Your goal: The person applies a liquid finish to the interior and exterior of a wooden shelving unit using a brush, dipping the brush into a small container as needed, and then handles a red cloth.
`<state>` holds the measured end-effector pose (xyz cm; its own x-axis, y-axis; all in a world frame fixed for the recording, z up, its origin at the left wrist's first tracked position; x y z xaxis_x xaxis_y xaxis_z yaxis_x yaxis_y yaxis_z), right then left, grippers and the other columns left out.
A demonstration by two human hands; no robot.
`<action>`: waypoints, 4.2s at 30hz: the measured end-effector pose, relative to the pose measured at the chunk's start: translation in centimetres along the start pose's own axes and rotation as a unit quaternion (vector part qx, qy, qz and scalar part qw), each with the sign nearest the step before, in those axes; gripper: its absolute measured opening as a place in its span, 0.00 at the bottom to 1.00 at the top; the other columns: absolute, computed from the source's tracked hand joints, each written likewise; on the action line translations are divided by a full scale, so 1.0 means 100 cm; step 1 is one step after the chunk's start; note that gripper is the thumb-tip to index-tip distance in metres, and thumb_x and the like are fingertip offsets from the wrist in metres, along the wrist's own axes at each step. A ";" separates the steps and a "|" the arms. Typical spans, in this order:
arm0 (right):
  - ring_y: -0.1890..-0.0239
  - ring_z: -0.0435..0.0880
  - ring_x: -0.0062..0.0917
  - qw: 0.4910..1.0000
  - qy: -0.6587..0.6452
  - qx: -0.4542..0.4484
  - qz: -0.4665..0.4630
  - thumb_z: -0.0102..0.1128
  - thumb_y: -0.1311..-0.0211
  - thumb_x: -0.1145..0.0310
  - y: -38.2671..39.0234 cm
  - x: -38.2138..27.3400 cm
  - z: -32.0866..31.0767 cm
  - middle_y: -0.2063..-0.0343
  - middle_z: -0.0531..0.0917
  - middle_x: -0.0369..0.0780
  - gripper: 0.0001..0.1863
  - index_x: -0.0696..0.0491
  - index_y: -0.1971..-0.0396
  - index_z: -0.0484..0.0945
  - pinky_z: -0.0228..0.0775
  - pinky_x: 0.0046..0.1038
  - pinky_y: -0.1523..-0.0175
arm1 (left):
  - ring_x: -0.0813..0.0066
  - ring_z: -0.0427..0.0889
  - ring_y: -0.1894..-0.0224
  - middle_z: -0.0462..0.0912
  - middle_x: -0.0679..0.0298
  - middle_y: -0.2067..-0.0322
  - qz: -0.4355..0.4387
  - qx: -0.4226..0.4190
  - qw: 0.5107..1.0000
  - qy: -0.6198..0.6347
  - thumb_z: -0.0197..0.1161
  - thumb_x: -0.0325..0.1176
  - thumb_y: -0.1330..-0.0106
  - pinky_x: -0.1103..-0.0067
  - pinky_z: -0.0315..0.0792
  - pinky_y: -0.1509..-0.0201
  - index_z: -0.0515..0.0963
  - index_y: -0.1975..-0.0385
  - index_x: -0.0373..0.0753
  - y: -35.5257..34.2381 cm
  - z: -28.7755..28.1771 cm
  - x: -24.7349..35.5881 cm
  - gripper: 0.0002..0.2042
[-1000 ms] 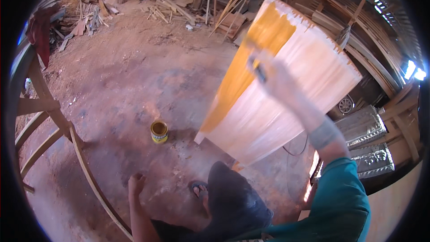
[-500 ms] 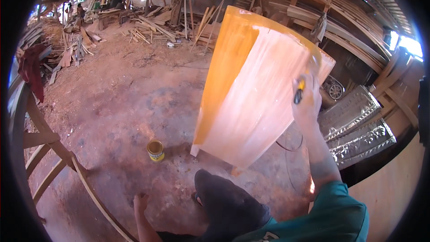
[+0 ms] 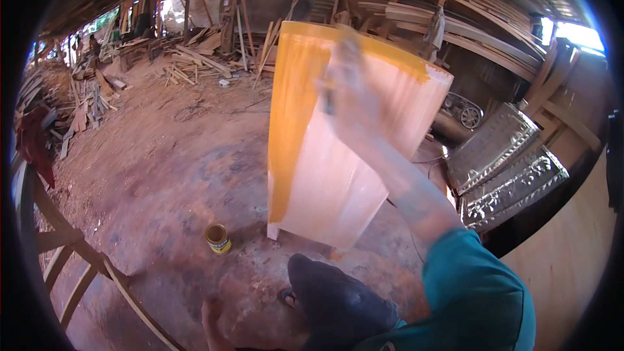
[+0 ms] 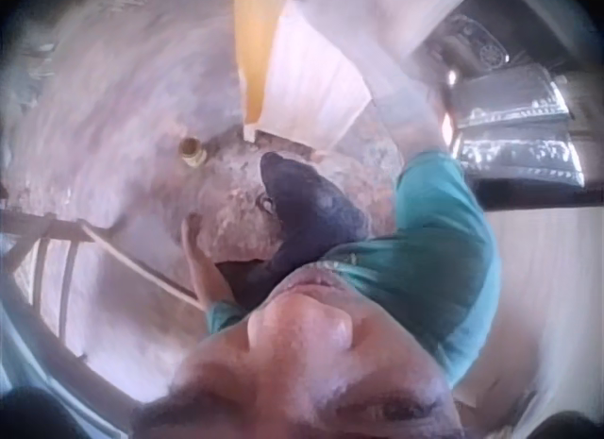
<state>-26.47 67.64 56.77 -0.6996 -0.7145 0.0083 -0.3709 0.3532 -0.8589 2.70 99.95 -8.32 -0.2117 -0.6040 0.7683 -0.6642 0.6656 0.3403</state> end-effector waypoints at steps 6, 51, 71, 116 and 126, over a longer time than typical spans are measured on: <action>0.62 0.81 0.45 0.987 0.091 0.129 0.045 0.61 0.35 0.65 0.081 0.118 -0.104 0.62 0.77 0.47 0.10 0.53 0.58 0.74 0.74 0.42 0.59 | 0.68 0.78 0.82 0.79 0.57 0.81 0.010 -0.010 0.998 0.069 0.58 0.31 0.43 0.69 0.71 0.79 0.80 0.72 0.29 -0.003 0.048 0.044 0.10; 0.61 0.82 0.48 0.877 -0.012 -0.477 -0.051 0.58 0.40 0.65 0.438 0.042 0.282 0.61 0.77 0.53 0.21 0.53 0.47 0.72 0.77 0.46 0.58 | 0.51 0.84 0.54 0.85 0.46 0.60 -0.057 0.029 0.997 0.032 0.63 0.40 0.37 0.66 0.75 0.50 0.83 0.57 0.34 0.067 -0.012 0.111 0.16; 0.63 0.81 0.50 0.882 -0.066 -0.465 -0.033 0.57 0.42 0.73 0.466 0.023 0.290 0.60 0.75 0.52 0.12 0.51 0.57 0.73 0.75 0.47 0.61 | 0.55 0.85 0.55 0.85 0.47 0.60 -0.047 0.039 0.998 0.008 0.63 0.40 0.36 0.68 0.74 0.50 0.82 0.57 0.32 0.075 -0.036 0.110 0.17; 0.55 0.78 0.49 0.870 -0.167 -0.463 -0.026 0.62 0.38 0.66 0.448 0.022 0.344 0.62 0.76 0.50 0.11 0.50 0.58 0.74 0.71 0.46 0.55 | 0.59 0.85 0.62 0.85 0.50 0.65 -0.047 0.085 0.995 0.039 0.62 0.39 0.36 0.71 0.75 0.56 0.82 0.57 0.32 0.084 -0.044 0.121 0.16; 0.63 0.81 0.50 0.864 -0.165 -0.472 -0.063 0.60 0.40 0.68 0.461 -0.003 0.364 0.59 0.75 0.51 0.17 0.49 0.51 0.71 0.75 0.47 0.58 | 0.57 0.84 0.61 0.85 0.49 0.64 -0.084 0.088 0.992 0.032 0.63 0.42 0.35 0.70 0.75 0.55 0.82 0.56 0.32 0.105 -0.049 0.113 0.19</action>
<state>-21.11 62.20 -1.46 -0.4632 -0.8615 -0.2080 -0.8730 0.4840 -0.0606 -3.15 102.20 6.59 -0.0450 -0.6675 0.7432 -0.8020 0.4678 0.3715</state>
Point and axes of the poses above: each hand's wrist, its own y-axis away from the middle knuckle, its own z-axis out of the palm, x = y × z, the point moved 2 cm from there along -y, towards the middle knuckle
